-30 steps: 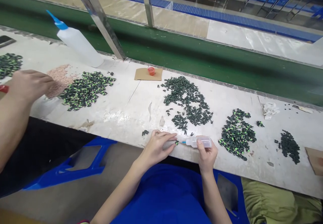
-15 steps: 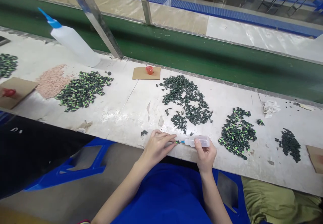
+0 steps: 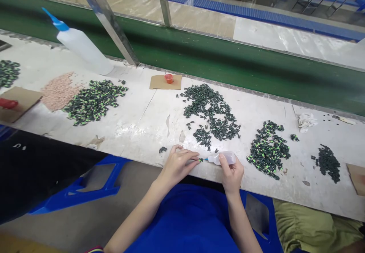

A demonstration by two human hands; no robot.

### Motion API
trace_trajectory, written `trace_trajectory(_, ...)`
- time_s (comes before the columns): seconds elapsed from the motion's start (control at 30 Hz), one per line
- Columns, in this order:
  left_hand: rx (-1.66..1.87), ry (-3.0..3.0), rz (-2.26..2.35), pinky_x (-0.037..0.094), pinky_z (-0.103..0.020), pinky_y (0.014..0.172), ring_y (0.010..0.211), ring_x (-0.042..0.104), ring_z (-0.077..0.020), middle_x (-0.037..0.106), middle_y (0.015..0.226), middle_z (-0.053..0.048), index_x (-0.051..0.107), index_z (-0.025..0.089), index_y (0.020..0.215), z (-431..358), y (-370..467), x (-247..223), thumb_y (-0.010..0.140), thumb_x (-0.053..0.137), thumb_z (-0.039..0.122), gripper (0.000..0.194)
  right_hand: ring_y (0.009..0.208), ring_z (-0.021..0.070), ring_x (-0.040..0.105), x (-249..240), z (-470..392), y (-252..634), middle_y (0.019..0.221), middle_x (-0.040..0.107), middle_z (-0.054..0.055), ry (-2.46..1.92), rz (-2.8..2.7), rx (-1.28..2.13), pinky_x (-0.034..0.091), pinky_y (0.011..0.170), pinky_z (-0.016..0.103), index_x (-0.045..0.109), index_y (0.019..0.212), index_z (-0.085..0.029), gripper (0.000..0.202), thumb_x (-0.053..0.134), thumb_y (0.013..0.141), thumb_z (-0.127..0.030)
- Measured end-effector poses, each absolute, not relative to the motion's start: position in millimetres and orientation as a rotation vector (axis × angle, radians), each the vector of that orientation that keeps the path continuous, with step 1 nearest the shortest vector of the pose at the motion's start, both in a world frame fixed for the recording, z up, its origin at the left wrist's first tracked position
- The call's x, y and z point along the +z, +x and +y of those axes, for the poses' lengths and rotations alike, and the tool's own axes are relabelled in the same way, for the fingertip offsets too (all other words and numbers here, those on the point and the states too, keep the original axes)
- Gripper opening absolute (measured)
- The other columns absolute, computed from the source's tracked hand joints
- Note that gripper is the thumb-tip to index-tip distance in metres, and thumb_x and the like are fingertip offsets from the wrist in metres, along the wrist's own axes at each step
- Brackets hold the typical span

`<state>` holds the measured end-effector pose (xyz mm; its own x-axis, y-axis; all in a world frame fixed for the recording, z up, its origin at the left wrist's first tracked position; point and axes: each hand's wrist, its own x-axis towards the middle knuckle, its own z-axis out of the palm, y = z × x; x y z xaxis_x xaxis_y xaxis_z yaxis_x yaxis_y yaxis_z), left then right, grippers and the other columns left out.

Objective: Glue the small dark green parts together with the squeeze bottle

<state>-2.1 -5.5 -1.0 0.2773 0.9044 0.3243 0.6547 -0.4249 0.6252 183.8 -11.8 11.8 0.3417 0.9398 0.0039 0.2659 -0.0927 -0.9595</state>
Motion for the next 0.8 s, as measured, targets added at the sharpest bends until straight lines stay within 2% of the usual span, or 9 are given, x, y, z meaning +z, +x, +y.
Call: trace_trajectory(0.8, 0.895, 2.153, 1.421, 0.042, -0.040, 0.088, 0.073, 0.072, -0.0167, 0.077, 0.086, 0.000, 0.065, 0.023, 0.090, -5.3, -3.1, -0.7, 0.084, 0.066, 0.028, 0.007, 0.054, 0.0149, 0.053, 10.8, -10.5, 184.7, 0.055, 0.061, -0.001, -1.574, -1.089, 0.876, 0.042, 0.052, 0.026, 0.062, 0.062, -0.017, 0.029, 0.064, 0.074, -0.042)
